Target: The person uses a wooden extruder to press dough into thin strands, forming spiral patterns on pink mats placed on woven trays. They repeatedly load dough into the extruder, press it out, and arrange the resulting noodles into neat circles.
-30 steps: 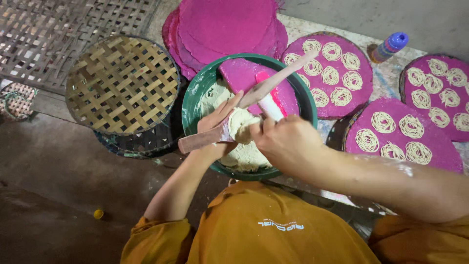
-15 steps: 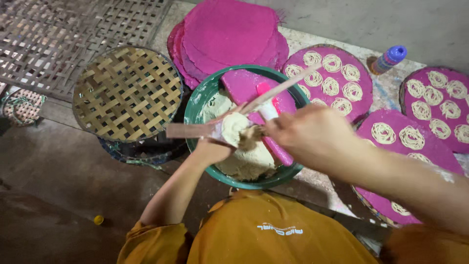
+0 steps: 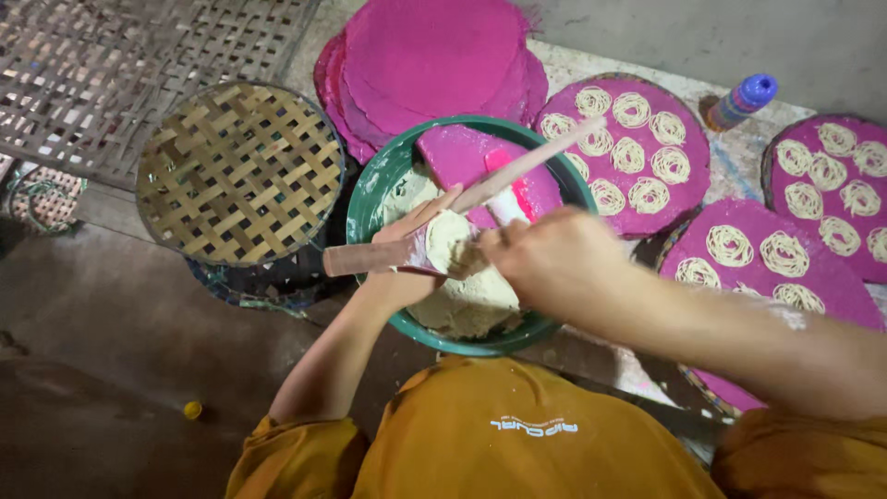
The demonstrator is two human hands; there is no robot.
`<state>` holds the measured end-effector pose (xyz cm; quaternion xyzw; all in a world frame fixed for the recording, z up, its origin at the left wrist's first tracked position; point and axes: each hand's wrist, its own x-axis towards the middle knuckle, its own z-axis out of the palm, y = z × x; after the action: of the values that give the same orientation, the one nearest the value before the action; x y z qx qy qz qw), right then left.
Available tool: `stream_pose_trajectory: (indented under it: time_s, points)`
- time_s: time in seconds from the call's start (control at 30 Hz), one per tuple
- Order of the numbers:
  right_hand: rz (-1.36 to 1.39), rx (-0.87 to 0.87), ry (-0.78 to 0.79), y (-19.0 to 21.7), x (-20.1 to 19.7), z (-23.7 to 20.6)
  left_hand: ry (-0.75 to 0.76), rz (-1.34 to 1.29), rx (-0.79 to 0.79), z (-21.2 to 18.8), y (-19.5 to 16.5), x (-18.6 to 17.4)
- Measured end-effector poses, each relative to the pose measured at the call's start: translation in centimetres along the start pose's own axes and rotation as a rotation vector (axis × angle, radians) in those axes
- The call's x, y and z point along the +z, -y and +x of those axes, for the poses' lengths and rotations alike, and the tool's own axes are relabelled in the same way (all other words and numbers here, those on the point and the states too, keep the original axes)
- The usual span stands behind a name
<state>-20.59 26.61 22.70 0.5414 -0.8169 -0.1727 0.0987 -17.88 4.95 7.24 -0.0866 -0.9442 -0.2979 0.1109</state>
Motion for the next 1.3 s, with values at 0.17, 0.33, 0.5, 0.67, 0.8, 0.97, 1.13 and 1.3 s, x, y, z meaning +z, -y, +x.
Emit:
stream_pose_trajectory:
  time_s: [0.17, 0.33, 0.5, 0.67, 0.8, 0.97, 1.13, 1.3]
  points:
    - [0.07, 0.007, -0.1, -0.5, 1.6, -1.7, -0.072, 0.021, -0.013, 0.4, 1.2, 0.2]
    - [0.488, 0.39, -0.225, -3.1, 1.8, -3.5, -0.373, -0.084, -0.279, 1.2, 3.1, -1.1]
    - [1.195, 0.43, -0.419, 2.4, 11.9, 1.6, -0.303, 0.032, -0.367, 3.1, 1.2, -1.0]
    - [1.383, 0.522, -0.138, 4.4, 15.7, -1.0, -0.301, 0.18, -0.262, 3.5, 2.0, -2.9]
    - [1.595, 0.647, -0.101, 0.7, 16.3, -0.9, -0.334, 0.418, -0.045, 3.8, 1.5, -2.9]
    - [1.389, 0.493, -0.468, 2.1, 17.9, 1.3, -0.335, 0.646, -0.053, 5.2, 0.4, -1.5]
    - [1.425, 0.312, -0.294, 3.6, 17.2, -0.8, -0.224, 0.091, -0.603, 6.6, 4.6, -0.8]
    - [1.677, 0.384, 0.27, 2.5, 14.9, -2.5, -0.509, -0.563, -0.487, 6.0, 8.6, -1.0]
